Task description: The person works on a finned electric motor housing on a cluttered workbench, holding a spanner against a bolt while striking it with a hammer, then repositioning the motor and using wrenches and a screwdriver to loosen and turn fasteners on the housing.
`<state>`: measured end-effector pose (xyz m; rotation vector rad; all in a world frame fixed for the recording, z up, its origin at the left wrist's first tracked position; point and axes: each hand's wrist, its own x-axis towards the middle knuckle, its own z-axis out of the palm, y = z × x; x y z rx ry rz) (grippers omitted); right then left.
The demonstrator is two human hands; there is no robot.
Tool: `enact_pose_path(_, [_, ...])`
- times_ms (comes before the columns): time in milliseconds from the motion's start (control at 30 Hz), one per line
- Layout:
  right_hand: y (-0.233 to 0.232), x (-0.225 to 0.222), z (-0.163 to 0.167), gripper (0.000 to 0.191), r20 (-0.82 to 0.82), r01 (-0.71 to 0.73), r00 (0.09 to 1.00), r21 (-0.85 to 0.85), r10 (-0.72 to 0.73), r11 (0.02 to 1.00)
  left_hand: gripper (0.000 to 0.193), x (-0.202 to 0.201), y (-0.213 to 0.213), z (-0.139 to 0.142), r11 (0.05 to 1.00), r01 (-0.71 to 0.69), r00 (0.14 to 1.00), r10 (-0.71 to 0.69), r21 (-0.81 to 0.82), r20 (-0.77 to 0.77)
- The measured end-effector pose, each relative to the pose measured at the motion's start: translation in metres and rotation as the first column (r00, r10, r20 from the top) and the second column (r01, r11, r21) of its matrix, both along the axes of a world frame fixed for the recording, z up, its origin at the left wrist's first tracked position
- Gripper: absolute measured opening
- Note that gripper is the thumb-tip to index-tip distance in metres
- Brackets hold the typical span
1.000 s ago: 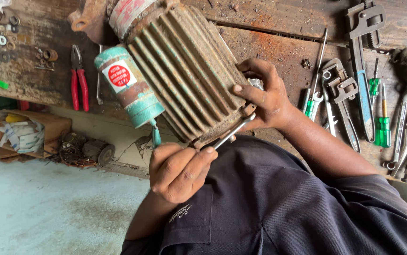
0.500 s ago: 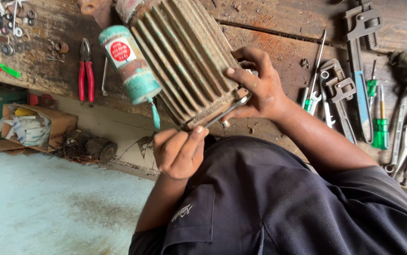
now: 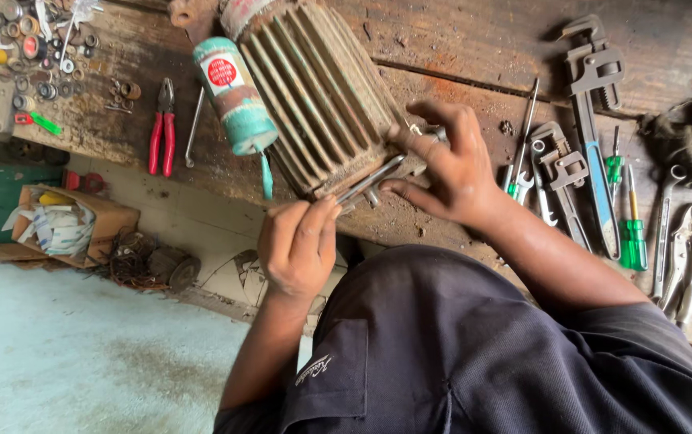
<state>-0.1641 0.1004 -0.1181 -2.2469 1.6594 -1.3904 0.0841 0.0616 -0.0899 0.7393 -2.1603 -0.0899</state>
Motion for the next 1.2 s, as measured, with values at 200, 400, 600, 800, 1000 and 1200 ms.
enact_pose_path(200, [0.005, 0.021, 0.019, 0.041, -0.297, -0.015, 0.953, -0.241, -0.059, 0.970, 0.016, -0.004, 0.012, 0.025, 0.945, -0.029, 0.999, 0.039, 0.327, -0.025])
enact_pose_path(400, [0.015, 0.020, 0.031, 0.039, -0.413, -0.071, 0.909, -0.275, -0.051, 0.959, 0.017, -0.017, 0.035, 0.037, 0.909, -0.043, 0.992, 0.087, 0.414, -0.087])
enact_pose_path(600, [0.011, 0.029, 0.044, 0.044, -0.450, -0.170, 0.889, -0.147, 0.087, 0.974, 0.017, -0.005, 0.021, 0.053, 0.905, -0.072, 0.994, 0.102, 0.419, -0.049])
enact_pose_path(800, [0.019, 0.016, 0.039, 0.028, -0.297, -0.289, 0.925, -0.152, 0.235, 0.945, 0.021, -0.009, 0.033, 0.079, 0.878, 0.114, 0.993, -0.108, 0.465, -0.039])
enact_pose_path(1000, [0.065, -0.019, -0.009, 0.010, 0.670, -0.383, 0.723, 0.186, 0.168, 0.905, 0.048, -0.030, 0.021, 0.064, 0.933, 0.248, 0.949, -0.288, 0.261, 0.126])
enact_pose_path(1200, [0.045, -0.043, -0.055, 0.020, 0.948, -0.386, 0.316, 0.090, 0.040, 0.918, 0.044, -0.044, 0.000, 0.049, 0.996, 0.016, 0.941, -0.045, 0.089, 0.337])
